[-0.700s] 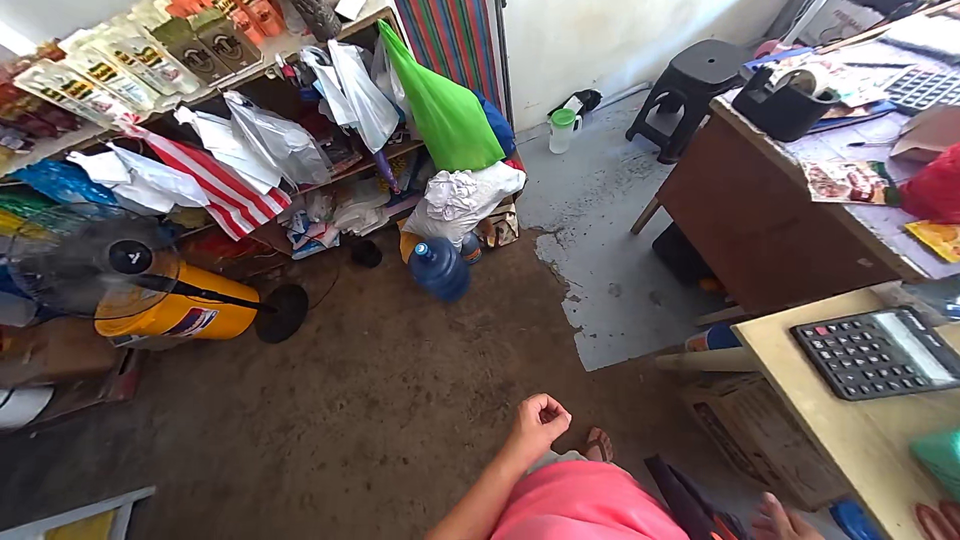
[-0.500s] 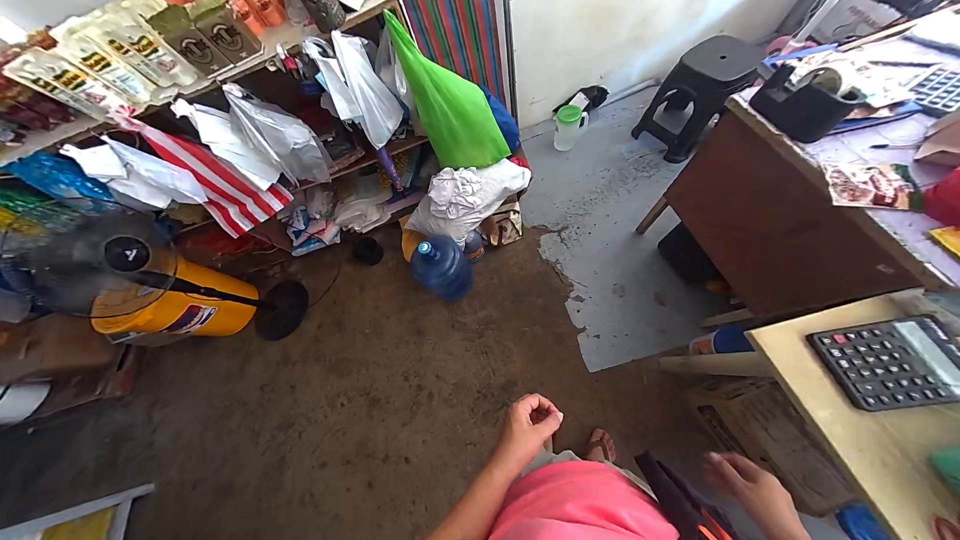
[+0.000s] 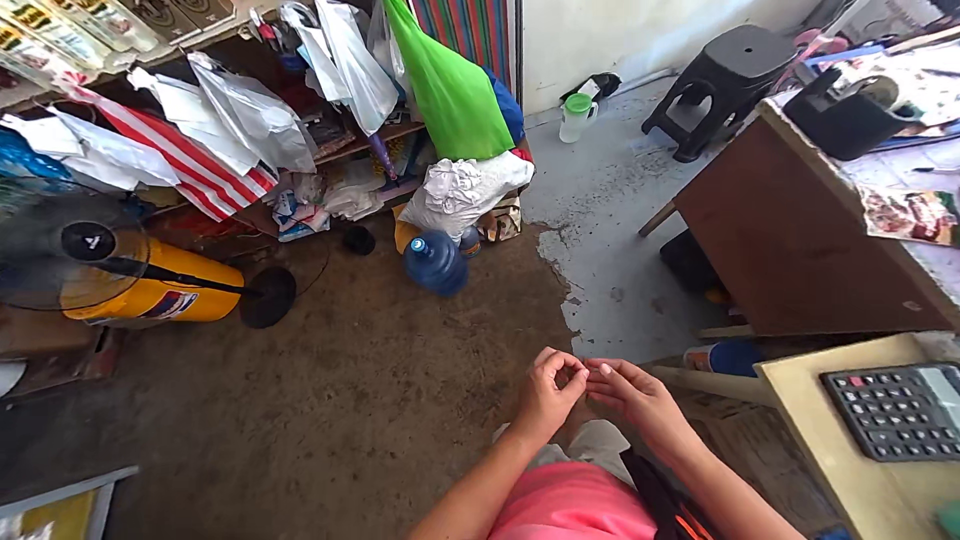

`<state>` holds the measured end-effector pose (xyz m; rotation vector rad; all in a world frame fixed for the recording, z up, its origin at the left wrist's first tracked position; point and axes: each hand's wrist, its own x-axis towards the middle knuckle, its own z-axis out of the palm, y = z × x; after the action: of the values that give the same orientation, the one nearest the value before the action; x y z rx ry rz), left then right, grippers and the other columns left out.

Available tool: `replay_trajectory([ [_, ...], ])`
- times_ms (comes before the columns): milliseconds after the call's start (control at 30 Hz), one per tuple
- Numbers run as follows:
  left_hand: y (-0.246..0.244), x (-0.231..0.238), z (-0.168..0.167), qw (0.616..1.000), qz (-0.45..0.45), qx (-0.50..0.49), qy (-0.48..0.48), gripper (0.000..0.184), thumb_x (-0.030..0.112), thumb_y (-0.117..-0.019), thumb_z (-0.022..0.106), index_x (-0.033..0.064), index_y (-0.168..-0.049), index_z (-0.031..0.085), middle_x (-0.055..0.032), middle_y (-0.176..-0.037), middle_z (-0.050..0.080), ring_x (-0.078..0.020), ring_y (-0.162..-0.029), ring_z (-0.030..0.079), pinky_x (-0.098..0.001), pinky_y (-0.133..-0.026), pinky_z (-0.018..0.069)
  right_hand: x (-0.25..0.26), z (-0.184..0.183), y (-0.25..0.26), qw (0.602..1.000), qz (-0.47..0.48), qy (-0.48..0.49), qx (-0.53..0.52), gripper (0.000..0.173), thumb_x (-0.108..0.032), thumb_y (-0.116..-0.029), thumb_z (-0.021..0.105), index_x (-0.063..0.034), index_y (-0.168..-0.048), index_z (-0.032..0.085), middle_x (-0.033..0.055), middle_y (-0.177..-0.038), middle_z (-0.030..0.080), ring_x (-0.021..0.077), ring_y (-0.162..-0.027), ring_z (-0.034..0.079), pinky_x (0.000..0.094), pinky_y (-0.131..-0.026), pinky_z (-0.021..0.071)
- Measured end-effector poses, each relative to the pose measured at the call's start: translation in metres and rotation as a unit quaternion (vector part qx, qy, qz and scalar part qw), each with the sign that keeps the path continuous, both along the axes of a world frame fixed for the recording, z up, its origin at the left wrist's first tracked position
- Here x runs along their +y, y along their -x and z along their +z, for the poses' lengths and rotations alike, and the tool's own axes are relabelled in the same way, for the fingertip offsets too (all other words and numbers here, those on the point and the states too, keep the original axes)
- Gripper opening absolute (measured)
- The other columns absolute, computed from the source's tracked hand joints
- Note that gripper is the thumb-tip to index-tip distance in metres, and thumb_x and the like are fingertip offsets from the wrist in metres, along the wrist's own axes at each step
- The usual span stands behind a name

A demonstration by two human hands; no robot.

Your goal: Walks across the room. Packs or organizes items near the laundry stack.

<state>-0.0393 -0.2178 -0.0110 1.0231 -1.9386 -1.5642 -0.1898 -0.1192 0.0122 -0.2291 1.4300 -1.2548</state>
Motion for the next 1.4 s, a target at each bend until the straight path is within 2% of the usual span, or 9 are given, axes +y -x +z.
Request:
replay_trajectory([
  [133,0.035,-0.016,0.0,1.0,0.016,-0.011,-0.006,0.016,0.02,-0.0946,0.072,0.0058,-0.1,0.075,-0.0063,-0.097,0.068,-0.01,-0.083,0.065,-0.0245,-0.075,0.0564,-0.024,-0.004,0.037,1.0,-0.024,0.015,0.004,0.019,-0.008,-0.1015,0.062,0.0047,-0.111,0.072,0.0175,-0.097,0.077,0.0247,-0.085,0.076,0.0367,-0.077,0.0652],
  [467,0.116,-0.059,-0.029,0.993,0.11,-0.022,-0.046,0.017,0.018,-0.0965,0.068,0.0043,-0.103,0.075,-0.0063,-0.098,0.068,-0.008,-0.081,0.063,-0.0223,-0.074,0.0551,-0.099,-0.039,0.121,0.999,0.036,0.027,0.012,0.015,0.0,-0.0935,0.07,0.0054,-0.107,0.074,0.0164,-0.096,0.076,0.0221,-0.083,0.075,0.0348,-0.079,0.065],
  [567,0.123,-0.077,-0.043,0.988,0.124,-0.028,-0.083,0.018,0.016,-0.0982,0.065,0.004,-0.108,0.075,-0.0079,-0.103,0.068,-0.0089,-0.085,0.066,-0.0233,-0.078,0.057,-0.126,-0.062,0.13,0.997,0.063,0.028,0.038,0.014,-0.004,-0.095,0.069,0.0036,-0.106,0.072,0.0146,-0.092,0.075,0.021,-0.079,0.074,0.034,-0.076,0.0644],
  [733,0.114,-0.128,-0.09,0.979,0.118,-0.038,-0.163,0.025,0.017,-0.0997,0.062,0.006,-0.119,0.073,-0.0092,-0.115,0.069,-0.0117,-0.097,0.068,-0.0277,-0.088,0.0576,-0.189,-0.111,0.155,0.99,0.101,-0.032,0.092,0.012,-0.007,-0.1033,0.055,0.0025,-0.109,0.061,0.0148,-0.092,0.076,0.0249,-0.079,0.077,0.038,-0.073,0.0658],
  [867,0.099,-0.188,-0.154,0.955,0.157,-0.056,-0.247,0.025,0.016,-0.1007,0.061,0.0016,-0.119,0.07,-0.0111,-0.113,0.072,-0.0139,-0.095,0.068,-0.032,-0.087,0.0565,-0.247,-0.163,0.189,0.986,0.082,-0.11,0.096,0.018,-0.006,-0.1061,0.052,0.0034,-0.115,0.064,0.0149,-0.094,0.075,0.0244,-0.082,0.076,0.0396,-0.074,0.0653],
  [1000,0.098,-0.265,-0.233,0.913,0.222,-0.088,-0.33,0.03,0.016,-0.1035,0.059,0.0003,-0.129,0.063,-0.0158,-0.116,0.068,-0.0199,-0.096,0.067,-0.0366,-0.084,0.0562,-0.313,-0.241,0.215,0.981,0.079,-0.121,0.131,0.019,-0.004,-0.1058,0.052,0.004,-0.116,0.066,0.0151,-0.098,0.073,0.021,-0.084,0.075,0.0365,-0.077,0.064],
  [1167,0.12,-0.357,-0.342,0.864,0.322,-0.047,-0.385,0.04,0.014,-0.1073,0.052,-0.003,-0.143,0.048,-0.024,-0.132,0.061,-0.031,-0.113,0.065,-0.0452,-0.094,0.0542,-0.399,-0.354,0.238,0.96,0.129,-0.118,0.219,0.025,-0.005,-0.1063,0.047,0.002,-0.118,0.068,0.0158,-0.1,0.072,0.0208,-0.085,0.073,0.0384,-0.079,0.0621],
  [1267,0.14,-0.404,-0.412,0.838,0.373,0.003,-0.399,0.043,0.015,-0.1093,0.048,-0.0028,-0.148,0.043,-0.0258,-0.139,0.057,-0.0321,-0.118,0.064,-0.0445,-0.096,0.0538,-0.454,-0.427,0.245,0.939,0.179,-0.091,0.279,0.028,-0.007,-0.1052,0.046,0.0018,-0.119,0.069,0.0159,-0.101,0.073,0.0204,-0.085,0.072,0.0389,-0.081,0.0608],
  [1400,0.17,-0.451,-0.494,0.812,0.41,0.074,-0.408,0.043,0.014,-0.1107,0.043,-0.004,-0.149,0.04,-0.0269,-0.142,0.053,-0.0323,-0.121,0.061,-0.0434,-0.1,0.0524,-0.52,-0.508,0.25,0.883,0.261,-0.056,0.387,0.029,-0.012,-0.1038,0.049,-0.0026,-0.121,0.07,0.0178,-0.109,0.072,0.0276,-0.095,0.071,0.0485,-0.09,0.0568],
])
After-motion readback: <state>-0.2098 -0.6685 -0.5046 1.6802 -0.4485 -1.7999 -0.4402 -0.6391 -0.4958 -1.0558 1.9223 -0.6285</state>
